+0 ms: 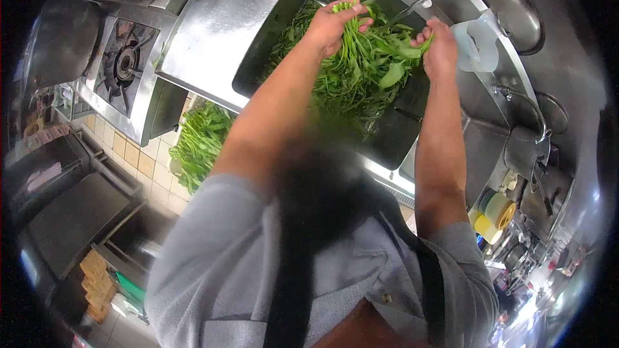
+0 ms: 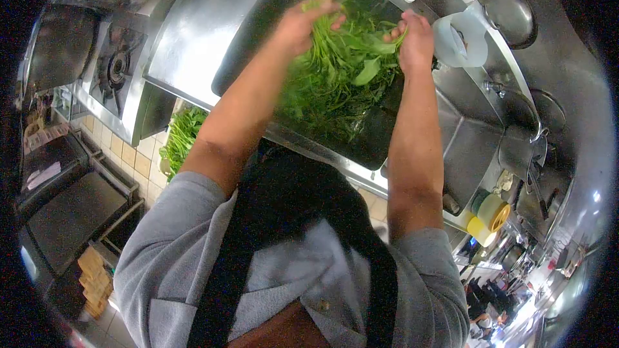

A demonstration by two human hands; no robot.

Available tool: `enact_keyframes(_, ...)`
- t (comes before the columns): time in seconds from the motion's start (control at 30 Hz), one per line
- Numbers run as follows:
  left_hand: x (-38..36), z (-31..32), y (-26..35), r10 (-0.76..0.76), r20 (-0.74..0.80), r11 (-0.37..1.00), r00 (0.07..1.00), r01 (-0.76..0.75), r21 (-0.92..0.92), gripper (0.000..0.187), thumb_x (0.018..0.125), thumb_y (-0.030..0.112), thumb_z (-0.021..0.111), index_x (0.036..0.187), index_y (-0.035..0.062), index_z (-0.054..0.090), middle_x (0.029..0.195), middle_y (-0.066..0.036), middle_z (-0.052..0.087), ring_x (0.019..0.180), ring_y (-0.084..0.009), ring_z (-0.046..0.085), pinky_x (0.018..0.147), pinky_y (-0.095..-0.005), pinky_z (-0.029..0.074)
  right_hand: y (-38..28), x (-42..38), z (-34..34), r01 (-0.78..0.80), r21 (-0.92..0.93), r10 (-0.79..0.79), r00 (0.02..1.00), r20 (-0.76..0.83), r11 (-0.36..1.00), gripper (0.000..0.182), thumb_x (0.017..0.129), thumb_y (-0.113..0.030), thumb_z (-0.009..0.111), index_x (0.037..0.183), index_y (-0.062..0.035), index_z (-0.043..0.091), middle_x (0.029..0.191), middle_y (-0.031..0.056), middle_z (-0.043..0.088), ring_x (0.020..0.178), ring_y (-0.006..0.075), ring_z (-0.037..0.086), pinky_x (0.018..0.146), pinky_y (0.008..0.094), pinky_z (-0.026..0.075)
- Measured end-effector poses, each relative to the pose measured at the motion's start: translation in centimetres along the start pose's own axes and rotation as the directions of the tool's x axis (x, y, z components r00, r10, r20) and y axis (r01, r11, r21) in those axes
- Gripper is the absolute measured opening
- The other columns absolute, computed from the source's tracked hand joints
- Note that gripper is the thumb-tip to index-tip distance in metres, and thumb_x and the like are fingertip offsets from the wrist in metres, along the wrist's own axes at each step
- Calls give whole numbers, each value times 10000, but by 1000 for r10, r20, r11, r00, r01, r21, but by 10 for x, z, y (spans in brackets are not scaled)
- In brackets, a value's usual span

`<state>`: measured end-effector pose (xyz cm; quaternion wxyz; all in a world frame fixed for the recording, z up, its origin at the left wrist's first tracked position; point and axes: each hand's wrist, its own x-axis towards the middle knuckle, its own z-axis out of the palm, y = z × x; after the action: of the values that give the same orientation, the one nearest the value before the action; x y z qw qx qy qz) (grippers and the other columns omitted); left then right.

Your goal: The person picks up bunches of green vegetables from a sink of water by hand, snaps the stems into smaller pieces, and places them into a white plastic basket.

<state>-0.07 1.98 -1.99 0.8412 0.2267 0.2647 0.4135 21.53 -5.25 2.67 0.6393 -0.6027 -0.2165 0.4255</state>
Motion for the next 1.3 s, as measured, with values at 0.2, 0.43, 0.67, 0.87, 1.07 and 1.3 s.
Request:
enact_keyframes(0.2, -4, 14, -6, -13, 115, 1000, 993, 14, -9, 271, 924, 103, 617, 1163, -16, 571, 1083, -158, 639, 935, -241, 635, 760, -367, 553, -1, -31, 42, 221, -733, 39, 946, 321, 643, 363, 841, -383, 696, 964, -41, 692, 808, 78, 685, 723, 169, 613, 680, 317, 494)
enact_keyframes(0.43, -8, 13, -6, -82, 154, 997, 985, 81, 8, 230, 931, 97, 595, 1134, -9, 607, 1005, -116, 651, 848, -206, 644, 742, -342, 555, 22, -17, 43, 220, -706, 16, 950, 311, 673, 268, 822, -255, 655, 973, -37, 689, 825, 103, 696, 720, 176, 633, 688, 318, 487)
enact_keyframes(0.67, -6, 9, -3, -15, 68, 998, 998, 11, 62, 169, 885, 10, 615, 1052, -8, 616, 947, -94, 653, 836, -190, 644, 775, -342, 549, 14, -24, 49, 135, -459, -38, 976, 215, 878, 205, 872, -208, 662, 1005, -54, 633, 710, -48, 556, 523, 26, 393, 443, 216, 275)
enact_keyframes(0.87, -1, 9, -14, 80, 43, 966, 996, -88, 244, 200, 844, -44, 633, 1038, -1, 615, 953, -89, 657, 874, -189, 645, 793, -326, 529, 17, -15, 44, 229, -626, -89, 965, 247, 745, 278, 856, -258, 673, 978, -8, 672, 763, 26, 635, 637, 97, 543, 558, 278, 433)
enact_keyframes(1.07, -13, 1, 0, 112, -40, 949, 993, -95, 301, 221, 858, -53, 609, 1074, -7, 597, 973, -91, 655, 922, -203, 653, 829, -326, 498, -9, -8, 31, 56, -336, -35, 997, 69, 940, 243, 871, -209, 670, 1027, -26, 638, 792, 13, 655, 538, 36, 422, 450, 223, 302)
enact_keyframes(1.3, -34, -17, 15, 145, -239, 875, 960, -12, 484, 240, 887, -55, 567, 1123, -8, 563, 989, -109, 646, 898, -222, 665, 826, -362, 506, -33, 7, 20, 197, -328, -151, 975, 162, 924, 238, 916, -218, 539, 1028, -34, 640, 872, 44, 699, 594, 64, 464, 539, 238, 379)
